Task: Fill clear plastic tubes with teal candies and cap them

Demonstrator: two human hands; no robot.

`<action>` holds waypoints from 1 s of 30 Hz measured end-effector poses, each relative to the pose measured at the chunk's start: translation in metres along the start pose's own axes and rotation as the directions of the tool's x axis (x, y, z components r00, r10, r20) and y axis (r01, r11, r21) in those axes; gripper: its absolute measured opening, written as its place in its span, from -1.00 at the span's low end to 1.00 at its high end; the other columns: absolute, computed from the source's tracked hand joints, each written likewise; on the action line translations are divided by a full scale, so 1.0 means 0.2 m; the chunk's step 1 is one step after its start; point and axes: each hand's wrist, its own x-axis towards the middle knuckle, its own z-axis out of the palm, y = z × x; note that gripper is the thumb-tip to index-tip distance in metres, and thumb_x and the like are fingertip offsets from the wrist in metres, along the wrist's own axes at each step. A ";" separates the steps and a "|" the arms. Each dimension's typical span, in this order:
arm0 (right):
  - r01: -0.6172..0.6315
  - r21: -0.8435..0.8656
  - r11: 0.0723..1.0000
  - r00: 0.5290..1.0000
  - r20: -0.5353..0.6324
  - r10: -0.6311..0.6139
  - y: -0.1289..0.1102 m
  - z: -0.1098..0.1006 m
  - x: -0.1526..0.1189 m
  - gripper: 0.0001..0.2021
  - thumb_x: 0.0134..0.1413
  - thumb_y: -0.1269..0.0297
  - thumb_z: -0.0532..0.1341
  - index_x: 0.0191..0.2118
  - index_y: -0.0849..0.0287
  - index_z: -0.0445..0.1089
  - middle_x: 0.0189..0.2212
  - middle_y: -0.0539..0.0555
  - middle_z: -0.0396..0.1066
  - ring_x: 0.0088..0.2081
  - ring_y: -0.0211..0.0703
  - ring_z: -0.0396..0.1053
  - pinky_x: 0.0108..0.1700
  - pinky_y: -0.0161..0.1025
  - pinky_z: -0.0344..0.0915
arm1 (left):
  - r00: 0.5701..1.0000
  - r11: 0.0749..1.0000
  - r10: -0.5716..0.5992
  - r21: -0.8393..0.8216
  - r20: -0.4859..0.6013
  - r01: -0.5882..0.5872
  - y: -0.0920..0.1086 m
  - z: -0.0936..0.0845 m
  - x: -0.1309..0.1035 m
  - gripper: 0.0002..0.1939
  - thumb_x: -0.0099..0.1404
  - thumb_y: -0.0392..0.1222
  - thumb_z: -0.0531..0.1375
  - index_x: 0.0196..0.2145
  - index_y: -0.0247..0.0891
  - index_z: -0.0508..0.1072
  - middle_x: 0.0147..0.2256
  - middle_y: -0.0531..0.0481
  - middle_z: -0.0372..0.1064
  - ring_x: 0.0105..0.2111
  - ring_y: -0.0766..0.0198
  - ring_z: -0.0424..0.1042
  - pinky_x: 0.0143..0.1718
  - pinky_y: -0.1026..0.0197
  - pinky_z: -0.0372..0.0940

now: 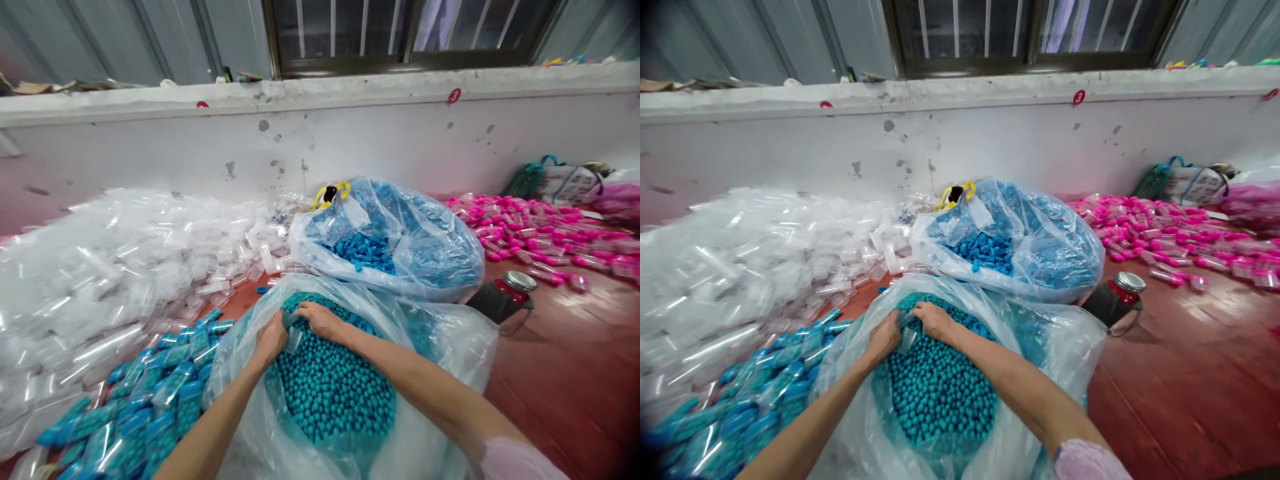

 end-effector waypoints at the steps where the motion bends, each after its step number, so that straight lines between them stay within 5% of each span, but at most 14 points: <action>1: 0.007 -0.001 1.000 1.000 0.006 -0.007 0.00 0.00 -0.04 -0.59 -0.02 0.59 -0.01 -0.08 0.14 0.34 -0.12 0.08 0.31 -0.09 -0.15 0.24 -0.05 -0.22 0.16 | 1.000 1.000 0.008 0.014 0.014 -0.008 0.01 0.00 -0.03 -0.72 0.21 -0.33 -0.05 -0.15 -0.33 0.35 -0.26 -0.10 0.40 -0.19 0.17 0.35 -0.13 0.19 0.19; 5: -0.025 0.055 0.998 0.999 -0.020 0.027 -0.01 -0.02 -0.17 -0.62 -0.03 0.57 -0.04 -0.13 0.18 0.37 -0.24 0.08 0.35 -0.17 -0.16 0.27 -0.11 -0.24 0.19 | 1.000 1.000 -0.004 0.028 -0.024 0.005 0.09 -0.04 -0.15 -0.76 0.21 -0.25 -0.05 -0.28 -0.33 0.38 -0.31 -0.16 0.38 -0.23 0.14 0.35 -0.16 0.18 0.17; 9: -0.199 0.115 0.973 0.947 -0.233 0.221 -0.03 -0.06 -0.31 -0.50 -0.13 0.64 -0.08 -0.02 0.29 0.25 -0.14 0.16 0.28 -0.11 -0.16 0.24 -0.04 -0.22 0.18 | 0.997 0.998 -0.022 -0.060 -0.081 0.017 0.19 -0.10 -0.29 -0.68 0.25 -0.21 -0.11 -0.13 -0.31 0.30 -0.22 -0.17 0.37 -0.15 0.15 0.34 -0.14 0.18 0.17; 11: -0.269 0.140 0.953 0.897 -0.323 0.301 -0.06 -0.05 -0.39 -0.51 -0.11 0.62 -0.06 0.01 0.33 0.19 -0.11 0.20 0.25 -0.08 -0.14 0.22 -0.01 -0.18 0.16 | 0.995 0.958 -0.064 -0.274 0.078 0.083 0.22 -0.11 -0.36 -0.72 0.22 -0.20 -0.08 -0.16 -0.28 0.29 -0.34 -0.07 0.40 -0.30 0.20 0.40 -0.29 0.23 0.23; 14: -0.303 0.170 0.938 0.883 -0.319 0.343 -0.10 0.00 -0.52 -0.67 0.00 0.54 -0.05 -0.10 0.28 0.25 -0.21 0.16 0.27 -0.14 -0.15 0.25 -0.02 -0.17 0.19 | 0.914 0.815 -0.130 -0.483 0.385 0.320 0.23 -0.08 -0.45 -0.80 0.15 -0.22 -0.04 -0.29 -0.29 0.28 -0.50 0.05 0.36 -0.49 0.26 0.40 -0.53 0.31 0.20; 16: -0.309 0.180 0.934 0.889 -0.295 0.351 -0.11 0.05 -0.57 -0.74 0.05 0.48 -0.04 -0.15 0.24 0.26 -0.20 0.15 0.27 -0.13 -0.15 0.24 -0.01 -0.16 0.19 | 0.892 0.800 -0.164 -0.473 0.421 0.370 0.23 -0.05 -0.46 -0.83 0.12 -0.24 -0.03 -0.34 -0.29 0.28 -0.52 0.06 0.34 -0.50 0.27 0.39 -0.55 0.32 0.17; 21: -0.410 0.307 0.859 0.784 -0.363 0.504 -0.05 0.12 -0.46 -0.76 0.08 0.37 0.02 -0.13 0.24 0.29 -0.02 0.21 0.20 0.05 -0.05 0.11 0.11 -0.09 0.02 | 0.932 0.882 -0.174 -0.371 0.319 0.291 0.20 -0.03 -0.41 -0.96 0.03 -0.31 0.07 -0.53 -0.25 0.30 -0.50 0.01 0.34 -0.32 0.15 0.37 -0.30 0.22 0.17; 24: -0.406 0.415 0.814 0.727 -0.393 0.563 -0.04 0.13 -0.36 -0.78 0.06 0.31 0.05 -0.21 0.25 0.35 -0.13 0.19 0.31 -0.03 -0.03 0.19 0.07 -0.11 0.03 | 0.936 0.891 -0.183 -0.352 0.300 0.287 0.20 -0.01 -0.37 -0.96 0.01 -0.31 0.10 -0.55 -0.24 0.29 -0.46 -0.02 0.35 -0.23 0.11 0.34 -0.22 0.19 0.13; 30: -0.383 0.563 0.733 0.718 -0.318 0.619 -0.12 0.15 -0.27 -0.70 0.06 0.17 0.00 -0.51 0.20 0.35 -0.55 -0.02 0.36 -0.39 -0.20 0.32 -0.25 -0.31 0.22 | 0.886 0.761 -0.145 -0.523 0.441 0.385 0.29 0.08 -0.33 -0.94 0.05 -0.25 0.11 -0.52 -0.24 0.24 -0.65 0.14 0.14 -0.59 0.30 0.23 -0.55 0.29 0.14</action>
